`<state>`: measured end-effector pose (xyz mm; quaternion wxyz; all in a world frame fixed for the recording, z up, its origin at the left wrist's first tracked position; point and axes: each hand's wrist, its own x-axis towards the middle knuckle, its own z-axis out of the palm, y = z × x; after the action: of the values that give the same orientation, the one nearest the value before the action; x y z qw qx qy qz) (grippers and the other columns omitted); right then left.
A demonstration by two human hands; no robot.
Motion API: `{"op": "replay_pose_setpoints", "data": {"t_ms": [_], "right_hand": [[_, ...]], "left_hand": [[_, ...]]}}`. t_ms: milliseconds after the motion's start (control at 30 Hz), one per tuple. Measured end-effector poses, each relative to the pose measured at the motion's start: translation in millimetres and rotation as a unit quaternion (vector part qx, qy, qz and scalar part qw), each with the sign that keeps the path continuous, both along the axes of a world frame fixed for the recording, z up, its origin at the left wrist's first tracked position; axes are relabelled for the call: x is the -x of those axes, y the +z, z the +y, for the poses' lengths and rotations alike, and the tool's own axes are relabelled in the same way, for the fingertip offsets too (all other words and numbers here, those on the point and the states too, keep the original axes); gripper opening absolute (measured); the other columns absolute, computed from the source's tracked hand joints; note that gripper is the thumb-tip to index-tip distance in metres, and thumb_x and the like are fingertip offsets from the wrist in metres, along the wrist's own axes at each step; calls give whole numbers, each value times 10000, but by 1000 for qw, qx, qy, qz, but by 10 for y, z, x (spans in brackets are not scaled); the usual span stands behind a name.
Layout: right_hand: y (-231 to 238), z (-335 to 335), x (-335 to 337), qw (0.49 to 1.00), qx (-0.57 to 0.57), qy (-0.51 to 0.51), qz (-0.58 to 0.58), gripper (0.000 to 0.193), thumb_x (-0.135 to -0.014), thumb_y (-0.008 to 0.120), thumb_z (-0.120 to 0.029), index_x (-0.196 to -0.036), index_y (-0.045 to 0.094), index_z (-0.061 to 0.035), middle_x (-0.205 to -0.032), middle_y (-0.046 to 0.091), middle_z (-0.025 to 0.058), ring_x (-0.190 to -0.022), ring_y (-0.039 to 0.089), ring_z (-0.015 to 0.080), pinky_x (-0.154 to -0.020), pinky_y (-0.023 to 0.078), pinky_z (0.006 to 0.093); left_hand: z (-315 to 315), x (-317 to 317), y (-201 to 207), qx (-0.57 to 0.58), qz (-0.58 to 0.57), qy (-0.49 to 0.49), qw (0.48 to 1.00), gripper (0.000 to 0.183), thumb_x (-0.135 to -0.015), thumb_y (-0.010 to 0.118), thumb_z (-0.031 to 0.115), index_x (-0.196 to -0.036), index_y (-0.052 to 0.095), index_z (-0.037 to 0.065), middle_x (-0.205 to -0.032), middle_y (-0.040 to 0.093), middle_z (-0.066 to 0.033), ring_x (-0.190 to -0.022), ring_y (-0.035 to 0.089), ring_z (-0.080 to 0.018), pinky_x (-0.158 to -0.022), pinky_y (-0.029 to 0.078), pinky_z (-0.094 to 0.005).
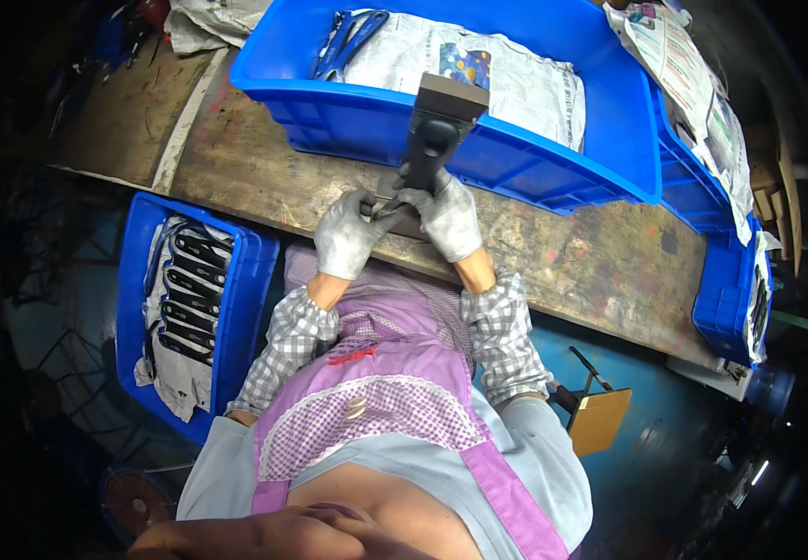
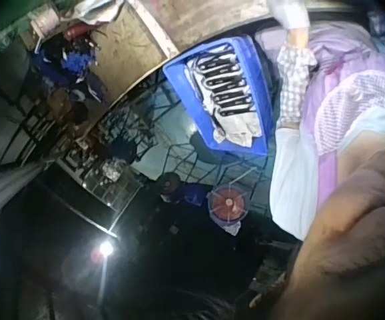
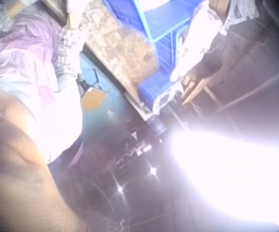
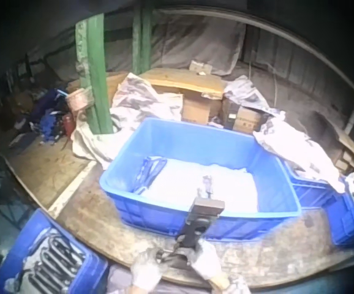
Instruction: The person picks up metal components, checks them against a fixed inspection jig on a workbench, and sorts them into a blue storage bin by hand.
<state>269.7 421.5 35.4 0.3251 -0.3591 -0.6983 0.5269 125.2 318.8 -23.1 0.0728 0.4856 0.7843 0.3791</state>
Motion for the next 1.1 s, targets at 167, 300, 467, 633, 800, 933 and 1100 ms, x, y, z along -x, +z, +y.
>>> {"op": "replay_pose_setpoints", "data": {"t_ms": [167, 300, 467, 633, 800, 933, 1100], "right_hand": [[-288, 22, -350, 990, -81, -12, -112, 409, -831, 777, -112, -1215, 657, -42, -1094, 680, 137, -1030, 663, 266, -914, 529, 354], [-273, -93, -220, 966, -200, -84, -139, 334, -792, 819, -186, -1051, 695, -16, -935, 703, 135, -831, 676, 241, -764, 541, 365], [-86, -508, 522, 989, -115, 47, 83, 156, -805, 635, 37, -936, 715, 9, -868, 723, 101, -795, 689, 200, -762, 549, 315], [6, -878, 958, 920, -180, 346, 45, 354, -743, 584, 151, -1025, 719, -17, -1057, 729, 167, -1000, 712, 266, -892, 559, 353], [137, -655, 685, 943, -161, 284, -61, 331, -789, 633, 141, -1062, 719, -25, -1100, 726, 147, -989, 709, 270, -861, 555, 351], [349, -352, 314, 904, -145, 364, -172, 247, -812, 619, 120, -1008, 717, 6, -926, 724, 135, -814, 699, 231, -739, 541, 307], [1328, 415, -215, 959, -129, 250, 25, 149, -876, 648, -29, -735, 674, 11, -704, 681, 150, -675, 681, 232, -624, 541, 310]], "left_hand": [[90, -126, 27, 47, 18, 11, 999, 506, -667, 853, 528, -725, 629, 77, -712, 635, -111, -684, 637, -319, -600, 501, -438], [21, -25, 64, -27, 63, 4, 998, 480, -757, 780, 555, -710, 619, 105, -721, 632, -107, -650, 635, -307, -573, 500, -427], [-543, 321, 179, -33, -565, -117, 816, 574, -933, 626, 569, -1086, 709, 23, -886, 718, -70, -753, 670, -219, -693, 552, -357], [-1846, 764, 257, 96, -448, 10, 889, 582, -900, 719, 454, -1257, 634, 2, -642, 630, -30, -565, 599, -122, -574, 519, -323], [-3698, 1751, -235, 144, -288, 619, 716, 413, -909, 665, 384, -1072, 685, 5, -863, 720, -213, -760, 717, -311, -664, 564, -408], [-4281, 2258, -1033, 156, -230, 644, 713, 538, -902, 644, 447, -1145, 643, -32, -1005, 688, -302, -937, 684, -430, -849, 517, -527], [-4384, 2135, -1482, 239, 95, 503, 825, 531, -986, 545, 384, -1340, 538, -11, -1237, 621, -256, -1138, 593, -426, -1002, 448, -471]]}}
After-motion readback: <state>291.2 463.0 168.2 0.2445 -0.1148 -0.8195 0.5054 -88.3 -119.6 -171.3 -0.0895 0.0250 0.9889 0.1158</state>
